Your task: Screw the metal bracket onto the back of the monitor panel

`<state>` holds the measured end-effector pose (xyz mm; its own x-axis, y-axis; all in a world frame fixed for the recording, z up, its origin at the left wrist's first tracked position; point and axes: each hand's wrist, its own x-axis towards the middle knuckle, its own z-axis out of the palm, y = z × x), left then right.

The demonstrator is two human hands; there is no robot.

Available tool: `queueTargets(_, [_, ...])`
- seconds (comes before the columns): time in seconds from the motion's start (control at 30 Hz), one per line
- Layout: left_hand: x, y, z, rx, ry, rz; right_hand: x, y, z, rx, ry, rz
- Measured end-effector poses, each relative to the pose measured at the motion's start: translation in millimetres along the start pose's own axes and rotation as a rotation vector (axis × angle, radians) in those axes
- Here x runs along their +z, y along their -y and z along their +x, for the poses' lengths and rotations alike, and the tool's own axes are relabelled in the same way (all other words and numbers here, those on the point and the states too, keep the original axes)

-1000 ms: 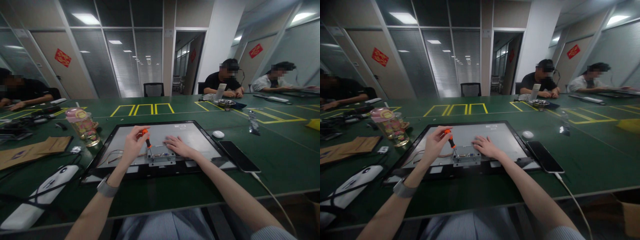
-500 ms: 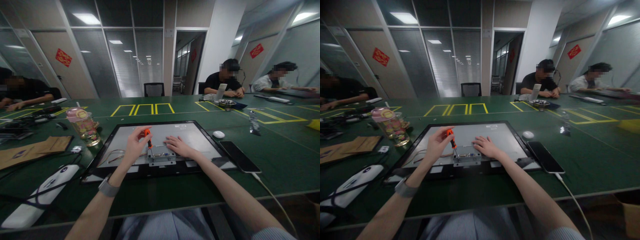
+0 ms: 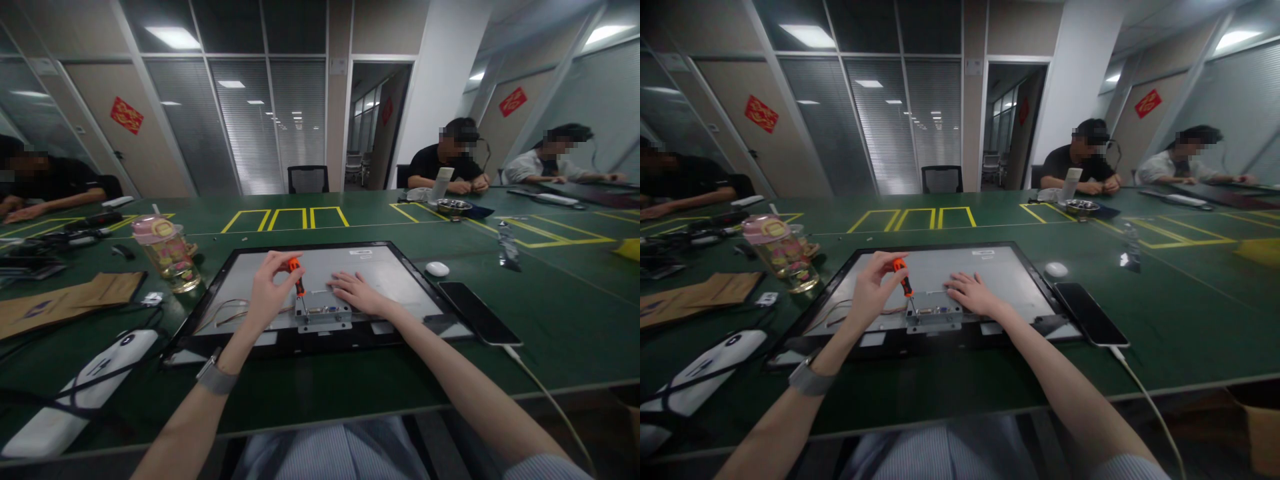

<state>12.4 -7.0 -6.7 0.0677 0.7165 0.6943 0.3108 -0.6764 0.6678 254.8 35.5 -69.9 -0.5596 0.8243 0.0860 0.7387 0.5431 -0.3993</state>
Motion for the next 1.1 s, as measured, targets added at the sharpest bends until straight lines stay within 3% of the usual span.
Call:
queueTargets(0.27, [0.7, -1.1, -3.1, -0.134, 0.091, -0.148, -1.6, 1.4, -0.3, 0.0, 0.005, -0.014])
queueTargets(0.47, [1.3, -0.8, -0.4, -0.015, -0.003, -0.029, -1.4, 0.3, -0.5, 0.004, 0.017, -0.009])
queueTargets(0.7, [-1.6, -5.8, -1.3, -0.152, 0.16, -0.26, -1.5, 1.7, -0.1, 0.006, 0.021, -0.023])
queueTargets(0.93, [-0.3, -0.7, -0.2, -0.056, 0.047, -0.127, -0.1, 3.2, -1.8, -0.008, 0.01, -0.063])
queueTargets(1.1, [-1.8, -4.5, -0.8, -0.134, 0.124, -0.24, -1.5, 5.1, -2.1, -0.006, 0.011, -0.06])
